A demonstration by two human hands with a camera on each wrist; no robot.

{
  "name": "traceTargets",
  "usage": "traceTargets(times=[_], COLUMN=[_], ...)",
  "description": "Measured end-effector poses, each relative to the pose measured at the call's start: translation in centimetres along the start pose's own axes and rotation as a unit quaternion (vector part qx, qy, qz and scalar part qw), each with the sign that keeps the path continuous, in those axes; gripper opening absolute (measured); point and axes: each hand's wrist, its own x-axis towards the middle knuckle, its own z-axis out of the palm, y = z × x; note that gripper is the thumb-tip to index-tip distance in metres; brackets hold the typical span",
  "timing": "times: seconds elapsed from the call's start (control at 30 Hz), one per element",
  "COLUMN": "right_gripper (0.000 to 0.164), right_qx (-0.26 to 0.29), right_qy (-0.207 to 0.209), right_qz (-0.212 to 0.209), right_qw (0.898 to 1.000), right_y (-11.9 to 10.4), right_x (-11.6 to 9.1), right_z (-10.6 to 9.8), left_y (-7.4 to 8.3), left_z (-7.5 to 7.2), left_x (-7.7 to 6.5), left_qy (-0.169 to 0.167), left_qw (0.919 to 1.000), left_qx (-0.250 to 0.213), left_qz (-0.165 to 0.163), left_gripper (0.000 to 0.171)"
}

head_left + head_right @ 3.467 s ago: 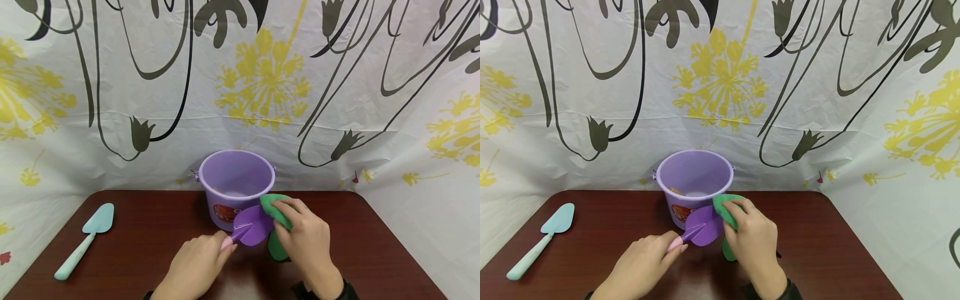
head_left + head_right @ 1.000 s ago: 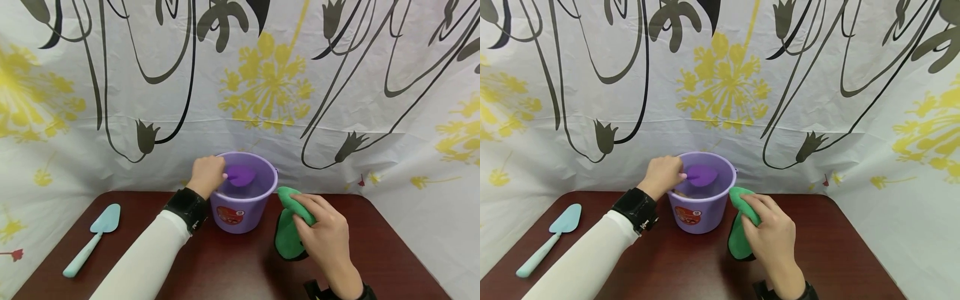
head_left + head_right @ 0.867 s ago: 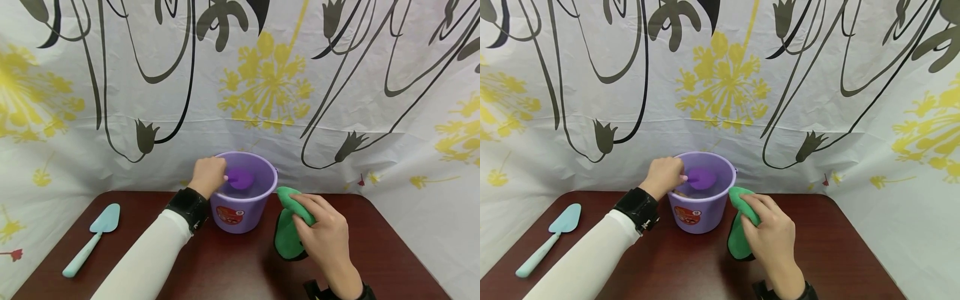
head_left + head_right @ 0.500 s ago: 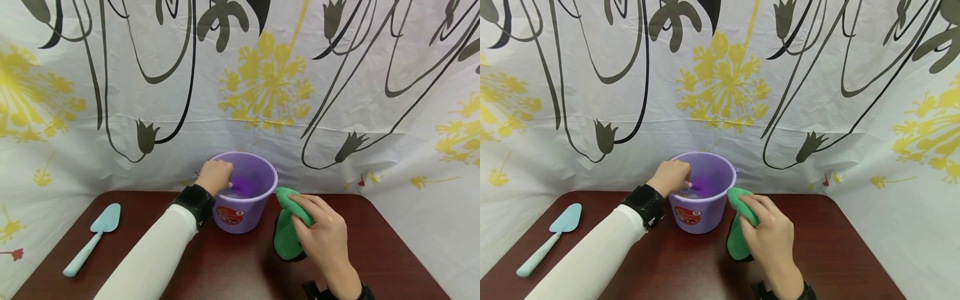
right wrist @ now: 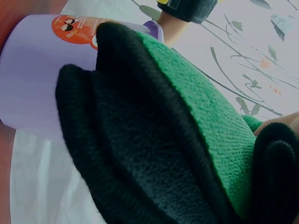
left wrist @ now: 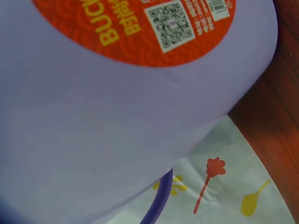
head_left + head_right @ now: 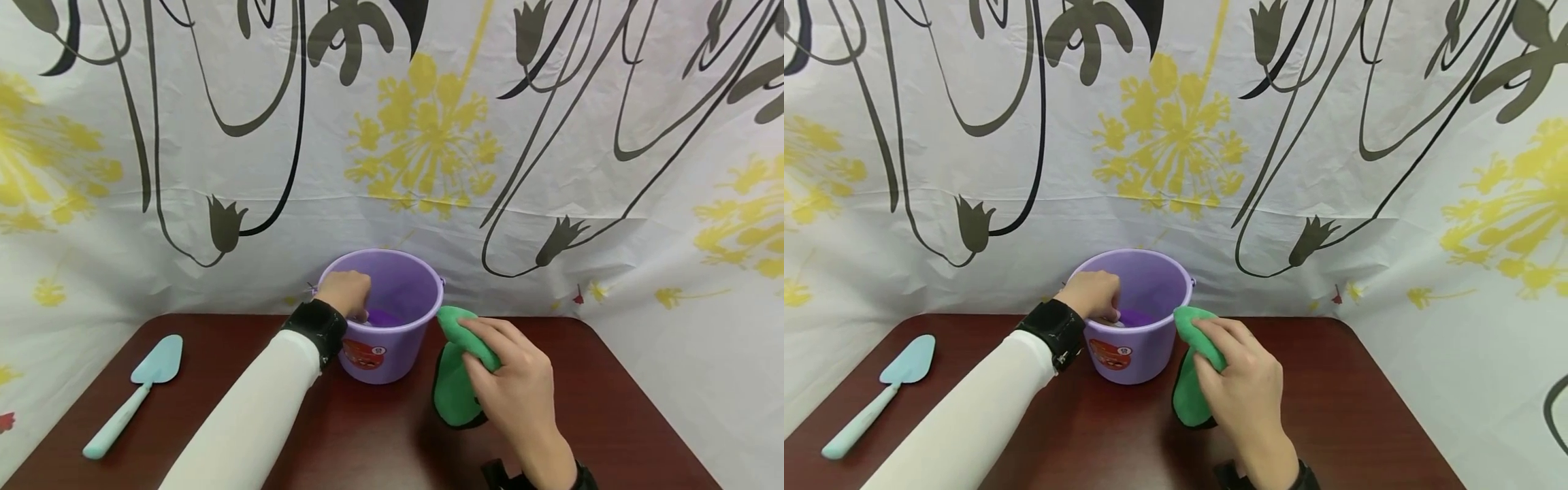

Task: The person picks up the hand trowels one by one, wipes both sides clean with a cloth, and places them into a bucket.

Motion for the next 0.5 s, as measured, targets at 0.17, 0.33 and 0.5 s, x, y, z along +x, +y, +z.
traceTargets(times=[0.17, 0.33, 0.5], right_gripper=[0.043, 0.041, 0.041], right_qx=[0.004, 0.008, 0.012], right_qy=[-0.006, -0.005, -0.008], right_qz=[0.001, 0.008, 0.009], right_qw=[1.0, 1.0, 1.0], right_y=[-0.35, -0.44, -0.48], right_x=[0.14, 0.13, 0.12], right_z=[0.12, 0.0, -0.1], left_y=[-0.01, 0.42, 0.78], left_z=[-0.12, -0.51, -0.69], left_x=[-0.14, -0.56, -0.77], left_qy=[-0.005, -0.003, -0.011], left_qw=[0.9998, 0.9997, 0.9997], left_qx=[0.01, 0.016, 0.018], left_qz=[-0.014, -0.017, -0.016], left_gripper=[0.019, 0.023, 0.016])
